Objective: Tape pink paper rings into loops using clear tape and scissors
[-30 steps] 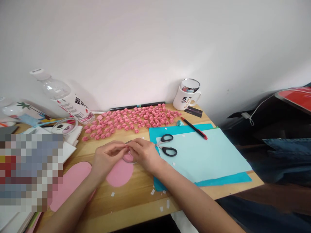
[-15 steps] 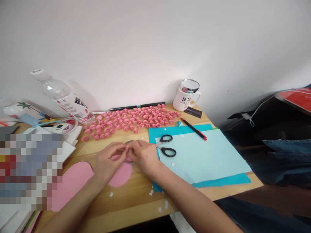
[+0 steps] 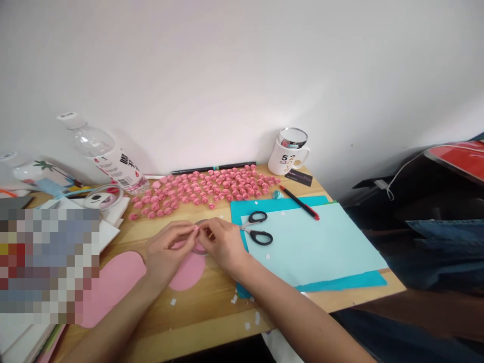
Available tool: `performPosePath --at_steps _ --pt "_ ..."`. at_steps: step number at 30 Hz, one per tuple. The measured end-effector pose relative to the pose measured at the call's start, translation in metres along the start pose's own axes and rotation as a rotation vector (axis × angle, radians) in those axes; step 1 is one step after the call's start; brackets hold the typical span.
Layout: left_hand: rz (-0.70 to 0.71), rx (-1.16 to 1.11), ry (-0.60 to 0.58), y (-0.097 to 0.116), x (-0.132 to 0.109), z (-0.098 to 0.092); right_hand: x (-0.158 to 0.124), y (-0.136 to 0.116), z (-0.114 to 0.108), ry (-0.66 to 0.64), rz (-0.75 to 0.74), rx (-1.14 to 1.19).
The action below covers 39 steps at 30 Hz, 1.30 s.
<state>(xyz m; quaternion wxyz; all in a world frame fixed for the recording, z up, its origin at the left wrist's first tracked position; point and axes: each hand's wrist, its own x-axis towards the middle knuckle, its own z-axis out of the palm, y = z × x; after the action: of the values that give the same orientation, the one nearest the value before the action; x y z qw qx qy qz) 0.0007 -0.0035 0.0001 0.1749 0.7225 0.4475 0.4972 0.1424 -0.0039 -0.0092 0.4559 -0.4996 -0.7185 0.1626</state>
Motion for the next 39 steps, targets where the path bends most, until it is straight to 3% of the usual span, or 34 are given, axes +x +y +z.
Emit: performPosePath --at_steps 5,12,19,22,26,30,39 --pt "-0.013 -0.022 -0.009 0.001 0.0 0.0 0.002 -0.004 0.001 0.03 0.096 0.077" --pt "-0.172 -0.119 -0.059 0.0 -0.003 0.003 0.002 -0.006 0.004 0.085 0.287 0.283" --pt "-0.253 -0.17 -0.05 0.005 0.0 0.004 0.0 -0.011 0.004 0.06 0.188 0.301" --pt "-0.366 -0.281 -0.05 0.008 0.002 0.005 -0.001 -0.011 0.004 0.081 0.124 0.243" --pt "-0.505 -0.417 -0.086 0.01 0.003 0.006 0.0 -0.01 0.006 0.094 0.175 0.263" --pt "-0.467 -0.372 -0.1 0.009 0.003 0.005 0.0 -0.009 0.008 0.091 0.246 0.329" --pt "-0.37 -0.264 -0.013 0.011 -0.001 0.007 0.0 -0.011 0.009 0.089 0.242 0.354"
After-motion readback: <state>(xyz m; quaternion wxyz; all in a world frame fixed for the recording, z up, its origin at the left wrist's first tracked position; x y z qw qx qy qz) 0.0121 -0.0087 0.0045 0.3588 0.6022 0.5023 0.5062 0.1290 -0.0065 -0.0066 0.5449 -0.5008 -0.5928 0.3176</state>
